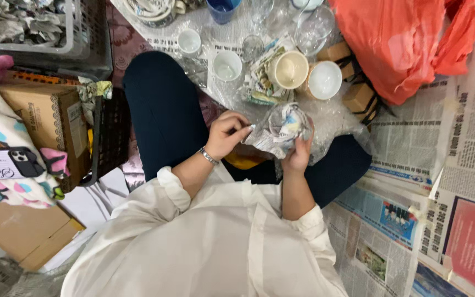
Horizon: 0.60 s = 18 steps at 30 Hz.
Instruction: The person sits on the floor and wraps small items, including a glass and a ceramic bowl, using sheets of newspaper. They fold the newspaper around each item and place the wrapped bundles into a nearby basket.
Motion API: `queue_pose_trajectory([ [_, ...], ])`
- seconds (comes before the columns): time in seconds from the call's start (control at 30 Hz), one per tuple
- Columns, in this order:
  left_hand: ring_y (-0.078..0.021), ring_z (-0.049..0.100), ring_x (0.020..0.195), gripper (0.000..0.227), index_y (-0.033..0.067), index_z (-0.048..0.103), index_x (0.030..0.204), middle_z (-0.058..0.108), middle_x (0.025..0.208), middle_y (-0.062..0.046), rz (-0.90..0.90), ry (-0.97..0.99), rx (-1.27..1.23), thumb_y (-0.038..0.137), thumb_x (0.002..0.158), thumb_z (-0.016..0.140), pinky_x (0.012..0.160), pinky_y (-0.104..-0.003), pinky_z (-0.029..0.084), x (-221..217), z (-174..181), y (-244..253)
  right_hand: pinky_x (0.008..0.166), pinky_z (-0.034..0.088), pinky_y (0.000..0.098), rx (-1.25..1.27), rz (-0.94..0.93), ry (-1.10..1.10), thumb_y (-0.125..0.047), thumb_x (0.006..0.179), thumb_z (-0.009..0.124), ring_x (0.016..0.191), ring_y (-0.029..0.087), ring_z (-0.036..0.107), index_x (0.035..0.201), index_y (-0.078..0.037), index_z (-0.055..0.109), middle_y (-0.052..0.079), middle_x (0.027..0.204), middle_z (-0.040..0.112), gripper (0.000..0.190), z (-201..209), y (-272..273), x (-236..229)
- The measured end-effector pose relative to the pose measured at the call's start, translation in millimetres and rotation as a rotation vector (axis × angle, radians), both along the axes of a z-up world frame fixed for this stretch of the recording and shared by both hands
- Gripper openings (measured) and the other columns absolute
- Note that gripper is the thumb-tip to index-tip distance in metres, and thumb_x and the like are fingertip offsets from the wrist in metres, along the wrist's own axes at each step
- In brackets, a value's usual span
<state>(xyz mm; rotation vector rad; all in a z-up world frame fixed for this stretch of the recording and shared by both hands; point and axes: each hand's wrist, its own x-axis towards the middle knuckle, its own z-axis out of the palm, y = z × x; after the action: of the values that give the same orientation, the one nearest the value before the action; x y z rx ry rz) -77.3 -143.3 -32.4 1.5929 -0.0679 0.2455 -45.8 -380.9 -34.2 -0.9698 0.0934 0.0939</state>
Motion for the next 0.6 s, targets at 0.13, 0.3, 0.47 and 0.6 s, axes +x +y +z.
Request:
queue_pose_trajectory([
  [0.13, -0.0309, 0.059, 0.114, 0.024, 0.0089, 0.072, 0.102, 0.064, 0.123, -0.013, -0.049, -0.154, 0.168, 0.017, 0.083, 0.082, 0.098, -0.04, 0.048, 3.5, 24.0, 1.6, 0.121, 0.039, 0.0433, -0.008, 0.158, -0.065, -0.026, 0.098, 0.066, 0.139, 0.03, 0.052, 0.156, 0.001, 0.034, 0.018, 0.149, 0.051, 0.072, 8.3, 9.4, 0.3],
  [0.3, -0.0316, 0.054, 0.119, 0.023, 0.0167, 0.077, 0.109, 0.061, 0.124, -0.009, -0.068, -0.234, 0.568, 0.027, 0.089, 0.081, 0.105, -0.047, 0.042, 0.3, 41.8, -1.5, 0.116, 0.042, 0.0406, -0.047, 0.23, -0.016, -0.029, 0.099, 0.065, 0.131, 0.028, 0.055, 0.153, 0.001, 0.037, 0.018, 0.143, 0.055, 0.068, 8.6, 14.6, -7.7],
  [0.47, -0.0379, 0.047, 0.132, 0.019, 0.0166, 0.077, 0.106, 0.059, 0.13, -0.011, -0.099, -0.252, 0.77, 0.029, 0.092, 0.075, 0.111, -0.054, 0.032, 2.0, 46.4, -8.0, 0.115, 0.043, 0.0398, -0.114, 0.219, 0.001, -0.032, 0.1, 0.063, 0.13, 0.027, 0.055, 0.151, 0.001, 0.039, 0.017, 0.14, 0.056, 0.065, 6.4, 12.6, -4.1],
  [0.6, -0.0399, 0.046, 0.133, 0.014, 0.012, 0.076, 0.098, 0.059, 0.13, -0.012, -0.027, -0.219, 0.638, 0.024, 0.09, 0.075, 0.111, -0.053, 0.033, 5.3, 46.6, -9.2, 0.117, 0.043, 0.0413, -0.003, 0.196, 0.039, -0.03, 0.102, 0.061, 0.133, 0.028, 0.055, 0.152, 0.001, 0.039, 0.017, 0.142, 0.056, 0.062, -0.4, 11.8, -1.8],
])
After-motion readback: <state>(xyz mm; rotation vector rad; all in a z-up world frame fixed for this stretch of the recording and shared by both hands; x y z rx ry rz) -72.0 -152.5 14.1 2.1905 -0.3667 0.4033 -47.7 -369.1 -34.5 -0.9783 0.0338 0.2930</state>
